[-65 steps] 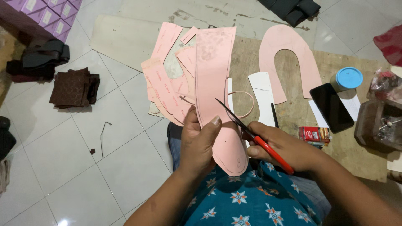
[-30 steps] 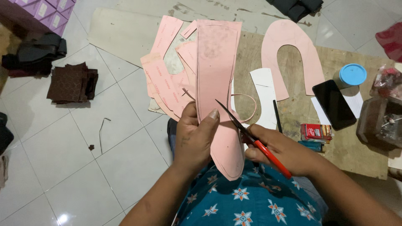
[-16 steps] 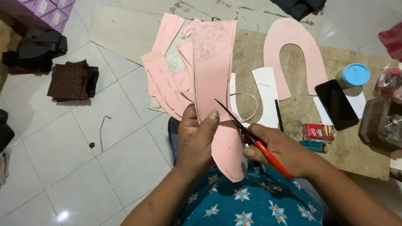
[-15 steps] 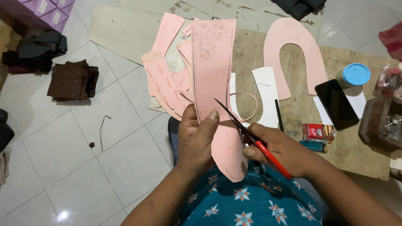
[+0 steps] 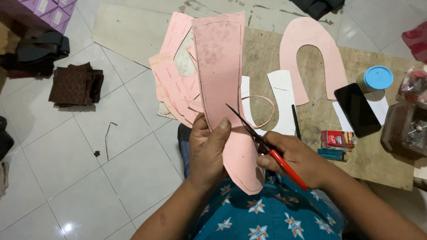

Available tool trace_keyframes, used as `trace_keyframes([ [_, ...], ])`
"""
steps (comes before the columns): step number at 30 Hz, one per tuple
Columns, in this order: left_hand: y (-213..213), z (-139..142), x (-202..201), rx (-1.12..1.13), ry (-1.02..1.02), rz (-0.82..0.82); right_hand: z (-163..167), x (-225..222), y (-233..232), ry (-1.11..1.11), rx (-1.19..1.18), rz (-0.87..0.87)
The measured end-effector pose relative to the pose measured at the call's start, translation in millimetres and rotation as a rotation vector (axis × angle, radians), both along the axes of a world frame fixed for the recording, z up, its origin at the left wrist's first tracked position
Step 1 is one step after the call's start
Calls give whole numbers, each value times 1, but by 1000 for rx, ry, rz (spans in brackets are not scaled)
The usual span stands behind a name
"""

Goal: The person traces a curved pattern onto a pink sheet using a black pen, then uses red-handled scissors to cut along the traced lines. The person rotates the sheet to follow the curves and removes the excess material, leaving a shaped piece.

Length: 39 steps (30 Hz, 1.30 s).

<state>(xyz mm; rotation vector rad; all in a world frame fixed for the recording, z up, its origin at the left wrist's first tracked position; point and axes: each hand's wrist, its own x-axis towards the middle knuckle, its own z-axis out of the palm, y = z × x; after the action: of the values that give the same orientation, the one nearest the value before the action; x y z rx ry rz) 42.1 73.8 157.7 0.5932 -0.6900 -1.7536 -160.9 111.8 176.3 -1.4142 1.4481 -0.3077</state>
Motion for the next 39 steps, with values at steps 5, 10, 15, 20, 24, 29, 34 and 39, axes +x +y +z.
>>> trace_keyframes([
  [5,1,0,0,-9,8,1,-5,-1,1,4,-66,21],
  [10,2,-1,-1,-2,-12,11,-9,-4,4,39,-171,51],
  [15,-2,-3,4,20,-123,-28,-1,-4,2,89,-186,27],
  [20,-27,-5,20,122,-177,-176,14,-5,-1,174,-17,-4],
  [24,-23,-6,16,-33,-287,-108,12,0,1,17,-24,-32],
  [29,-8,-3,8,-88,-408,-9,0,-1,6,-50,-21,31],
  [34,-7,2,7,-112,-415,-5,-2,-3,4,2,0,84],
  [39,-8,3,6,-82,-446,-2,1,0,5,-114,-91,100],
])
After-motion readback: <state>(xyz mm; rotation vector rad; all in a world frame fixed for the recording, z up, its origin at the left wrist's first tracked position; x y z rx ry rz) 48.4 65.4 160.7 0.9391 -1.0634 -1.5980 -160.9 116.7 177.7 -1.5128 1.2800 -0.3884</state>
